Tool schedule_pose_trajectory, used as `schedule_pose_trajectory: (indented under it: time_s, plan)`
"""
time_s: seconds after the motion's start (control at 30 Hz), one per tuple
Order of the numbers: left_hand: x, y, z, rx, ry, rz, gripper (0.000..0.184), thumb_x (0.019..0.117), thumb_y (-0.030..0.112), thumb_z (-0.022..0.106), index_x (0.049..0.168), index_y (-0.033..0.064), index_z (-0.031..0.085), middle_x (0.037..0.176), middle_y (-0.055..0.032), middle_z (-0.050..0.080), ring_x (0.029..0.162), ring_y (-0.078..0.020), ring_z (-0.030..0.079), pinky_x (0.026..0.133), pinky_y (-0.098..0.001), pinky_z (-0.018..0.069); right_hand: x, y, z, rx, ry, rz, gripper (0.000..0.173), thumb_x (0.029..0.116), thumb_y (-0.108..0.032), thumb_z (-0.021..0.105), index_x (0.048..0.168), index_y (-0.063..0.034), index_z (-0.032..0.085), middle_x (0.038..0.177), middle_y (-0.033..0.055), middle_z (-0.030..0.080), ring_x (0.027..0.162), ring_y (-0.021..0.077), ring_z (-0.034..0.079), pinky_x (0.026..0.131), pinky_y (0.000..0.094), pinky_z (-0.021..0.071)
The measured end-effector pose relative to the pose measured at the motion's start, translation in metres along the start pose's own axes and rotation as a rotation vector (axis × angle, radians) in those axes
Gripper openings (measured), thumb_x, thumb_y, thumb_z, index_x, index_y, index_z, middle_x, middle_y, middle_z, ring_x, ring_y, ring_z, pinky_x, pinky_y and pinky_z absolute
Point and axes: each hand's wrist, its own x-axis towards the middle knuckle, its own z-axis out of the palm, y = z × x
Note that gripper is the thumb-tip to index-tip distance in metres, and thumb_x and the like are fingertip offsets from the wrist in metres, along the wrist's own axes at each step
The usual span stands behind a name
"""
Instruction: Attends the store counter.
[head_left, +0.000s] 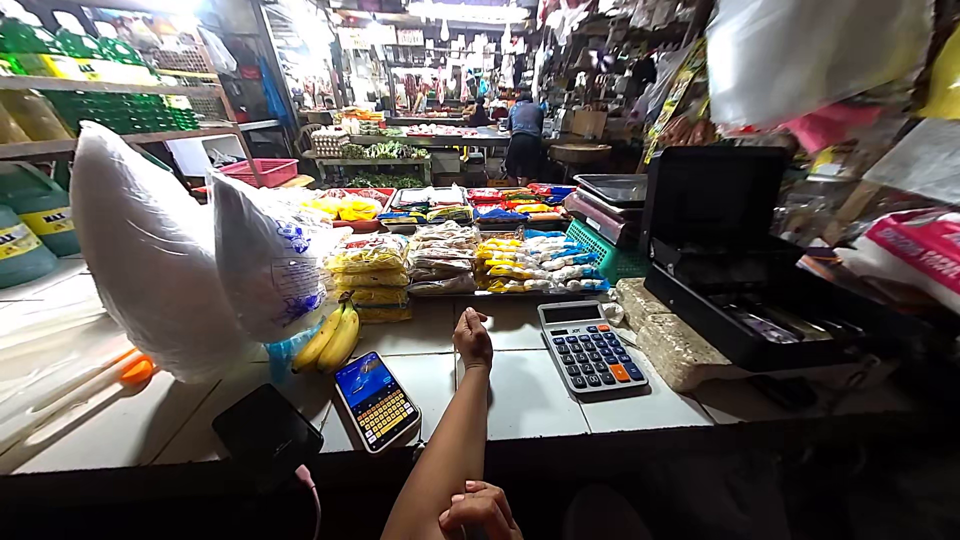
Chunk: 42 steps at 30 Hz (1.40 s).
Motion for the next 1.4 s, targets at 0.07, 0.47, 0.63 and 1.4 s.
schedule_pose_trajectory:
  time_s: [0.07, 0.47, 0.63, 1.4]
  plan:
    - [0.0007, -0.0006, 0.0001, 0.005, -0.007, -0.002, 0.048, 0.1103, 0.018, 0.030, 0.090, -0.0017, 0.069, 0.062, -0.0022, 0.051, 0.058, -0.0128, 0.048, 0.063, -0.0340, 0.0442, -0.0008, 0.0007, 0.0002, -0.002, 0.002, -0.003, 0.025, 0.1075, -0.028, 0.044, 0.108, -0.0149, 0.066, 0.115, 0.0099, 0.062, 0.120, 0.0245, 0.056, 0.114, 0.0415, 0.0376]
    - [0.0008, -0.0022, 0.0013, -0.018, 0.009, 0.002, 0.047, 0.1099, 0.018, 0.031, 0.088, -0.0006, 0.068, 0.061, -0.0004, 0.049, 0.056, -0.0108, 0.047, 0.061, -0.0318, 0.0431, -0.0003, 0.0008, -0.0016, -0.023, -0.037, -0.012, 0.030, 0.1032, -0.024, 0.051, 0.125, -0.0182, 0.070, 0.120, 0.0116, 0.061, 0.122, 0.0239, 0.055, 0.115, 0.0412, 0.0351]
    - [0.0010, -0.0027, 0.0017, -0.021, 0.009, 0.004, 0.047, 0.1099, 0.018, 0.031, 0.087, -0.0003, 0.068, 0.060, 0.0002, 0.048, 0.056, -0.0102, 0.046, 0.060, -0.0309, 0.0426, -0.0025, 0.0025, 0.0022, 0.006, 0.009, -0.010, 0.023, 0.1065, -0.026, 0.043, 0.109, -0.0142, 0.062, 0.117, 0.0094, 0.061, 0.121, 0.0236, 0.056, 0.115, 0.0414, 0.0365]
    - [0.0001, -0.0001, -0.0001, -0.026, 0.000, -0.006, 0.046, 0.1100, 0.017, 0.031, 0.088, -0.0012, 0.068, 0.061, -0.0002, 0.049, 0.056, -0.0100, 0.046, 0.060, -0.0305, 0.0427, -0.0014, 0.0014, 0.0001, -0.017, -0.028, -0.012, 0.030, 0.1034, -0.025, 0.049, 0.125, -0.0175, 0.069, 0.120, 0.0110, 0.061, 0.121, 0.0238, 0.055, 0.115, 0.0412, 0.0351]
